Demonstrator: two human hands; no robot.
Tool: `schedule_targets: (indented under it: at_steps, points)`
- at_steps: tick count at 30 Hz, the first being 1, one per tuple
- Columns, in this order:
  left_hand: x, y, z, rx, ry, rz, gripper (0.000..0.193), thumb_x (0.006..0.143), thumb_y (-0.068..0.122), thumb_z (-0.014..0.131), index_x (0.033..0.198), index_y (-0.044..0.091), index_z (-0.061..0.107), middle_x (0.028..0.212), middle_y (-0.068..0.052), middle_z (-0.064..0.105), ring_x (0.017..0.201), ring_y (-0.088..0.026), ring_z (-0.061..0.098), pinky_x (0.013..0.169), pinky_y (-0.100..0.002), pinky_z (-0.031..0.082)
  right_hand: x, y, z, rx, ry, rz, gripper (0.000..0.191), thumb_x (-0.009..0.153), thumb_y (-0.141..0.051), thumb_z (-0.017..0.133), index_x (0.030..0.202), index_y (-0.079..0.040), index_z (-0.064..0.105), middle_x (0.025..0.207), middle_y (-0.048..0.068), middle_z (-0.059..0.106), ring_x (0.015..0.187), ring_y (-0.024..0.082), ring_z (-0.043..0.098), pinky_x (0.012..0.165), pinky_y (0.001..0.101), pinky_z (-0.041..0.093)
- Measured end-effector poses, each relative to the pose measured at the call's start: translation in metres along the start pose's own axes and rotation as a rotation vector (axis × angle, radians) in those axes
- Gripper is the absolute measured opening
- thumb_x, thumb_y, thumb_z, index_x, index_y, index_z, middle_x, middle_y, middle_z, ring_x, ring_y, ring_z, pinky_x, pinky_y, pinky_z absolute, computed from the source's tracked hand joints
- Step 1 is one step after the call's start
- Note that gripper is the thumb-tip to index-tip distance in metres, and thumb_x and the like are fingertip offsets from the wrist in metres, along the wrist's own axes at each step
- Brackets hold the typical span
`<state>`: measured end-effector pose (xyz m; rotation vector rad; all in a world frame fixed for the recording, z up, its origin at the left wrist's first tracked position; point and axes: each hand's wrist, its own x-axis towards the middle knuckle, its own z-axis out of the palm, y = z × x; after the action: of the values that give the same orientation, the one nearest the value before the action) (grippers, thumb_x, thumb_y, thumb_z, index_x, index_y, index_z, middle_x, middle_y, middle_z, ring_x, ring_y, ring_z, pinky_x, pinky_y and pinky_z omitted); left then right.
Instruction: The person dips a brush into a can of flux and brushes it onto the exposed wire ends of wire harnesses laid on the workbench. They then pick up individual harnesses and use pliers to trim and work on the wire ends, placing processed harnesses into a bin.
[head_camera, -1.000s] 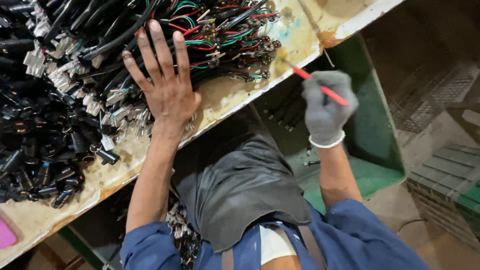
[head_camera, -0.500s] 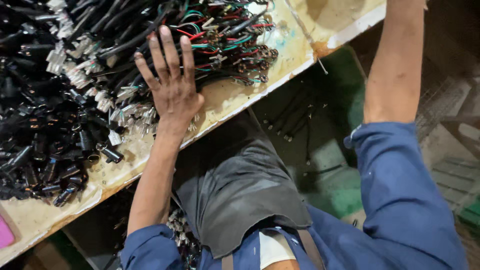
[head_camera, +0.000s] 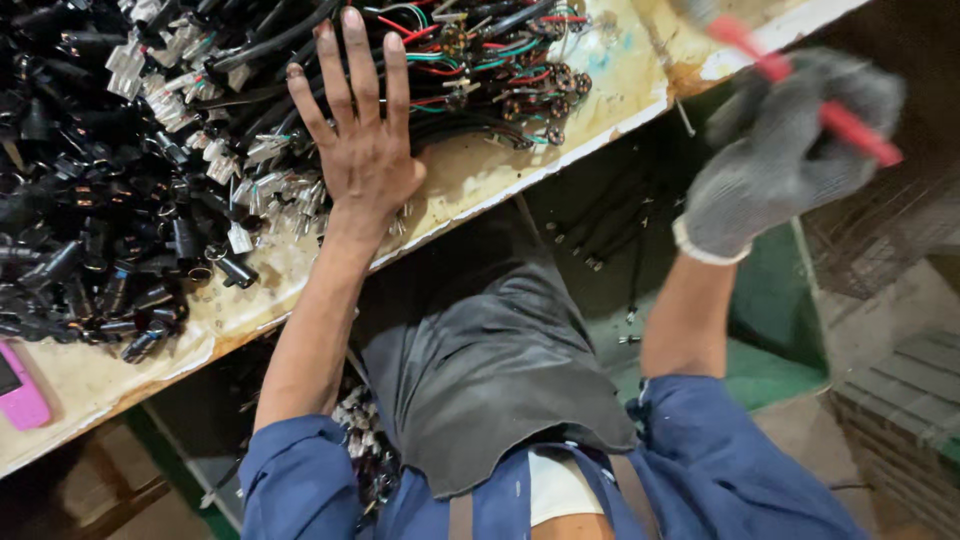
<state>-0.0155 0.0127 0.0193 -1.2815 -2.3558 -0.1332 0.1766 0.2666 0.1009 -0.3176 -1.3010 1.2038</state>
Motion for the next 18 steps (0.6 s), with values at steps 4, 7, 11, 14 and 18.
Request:
schedule_targets:
  at_steps: [4, 7, 11, 14, 18]
  points:
    - [-0.003, 0.001, 0.000, 0.021, -0.007, 0.005, 0.107, 0.072, 0.017, 0.072, 0.165, 0.001, 0.021, 0.168, -0.027, 0.018, 0.156, -0.046, 0.018, 0.128, -0.065, 0.012, -0.064, 0.025, -0.028, 0.139, 0.059, 0.166, 0.010, 0.110, 0.003, 0.065, 0.111, 0.001, 0.056, 0.095, 0.018, 0.063, 0.060, 0.023, 0.057, 0.048, 0.0341, 0.044]
    - [-0.002, 0.002, 0.001, 0.060, 0.023, 0.012, 0.108, 0.073, 0.016, 0.073, 0.166, 0.001, 0.020, 0.169, -0.026, 0.016, 0.158, -0.045, 0.017, 0.128, -0.063, 0.011, -0.071, 0.053, -0.031, 0.083, 0.156, 0.166, 0.009, 0.107, 0.000, 0.066, 0.103, 0.001, 0.058, 0.083, 0.013, 0.060, 0.054, 0.017, 0.055, 0.045, 0.0303, 0.043]
    - [0.001, 0.002, 0.001, -0.048, 0.040, 0.007, 0.107, 0.073, 0.024, 0.076, 0.162, 0.001, 0.023, 0.166, -0.027, 0.019, 0.159, -0.048, 0.019, 0.128, -0.068, 0.013, -0.050, 0.061, -0.013, -0.106, 0.061, 0.282, 0.018, 0.110, 0.000, 0.071, 0.124, 0.000, 0.060, 0.104, 0.010, 0.065, 0.081, 0.013, 0.063, 0.072, 0.0292, 0.055]
    - [0.001, 0.002, 0.000, 0.007, 0.025, 0.007, 0.103, 0.074, 0.016, 0.074, 0.163, 0.001, 0.024, 0.167, -0.027, 0.019, 0.160, -0.048, 0.020, 0.129, -0.067, 0.013, -0.043, 0.044, -0.001, -0.049, 0.032, 0.269, 0.007, 0.110, -0.001, 0.067, 0.108, -0.001, 0.060, 0.083, 0.009, 0.067, 0.061, 0.011, 0.057, 0.054, 0.0245, 0.045]
    - [0.001, 0.002, 0.000, 0.040, 0.020, 0.005, 0.104, 0.073, 0.015, 0.073, 0.163, 0.001, 0.023, 0.168, -0.027, 0.019, 0.161, -0.047, 0.019, 0.130, -0.066, 0.014, -0.041, 0.035, 0.013, -0.254, -0.230, 0.083, 0.009, 0.112, -0.003, 0.069, 0.107, -0.002, 0.062, 0.078, 0.007, 0.065, 0.066, 0.010, 0.063, 0.061, 0.0243, 0.048]
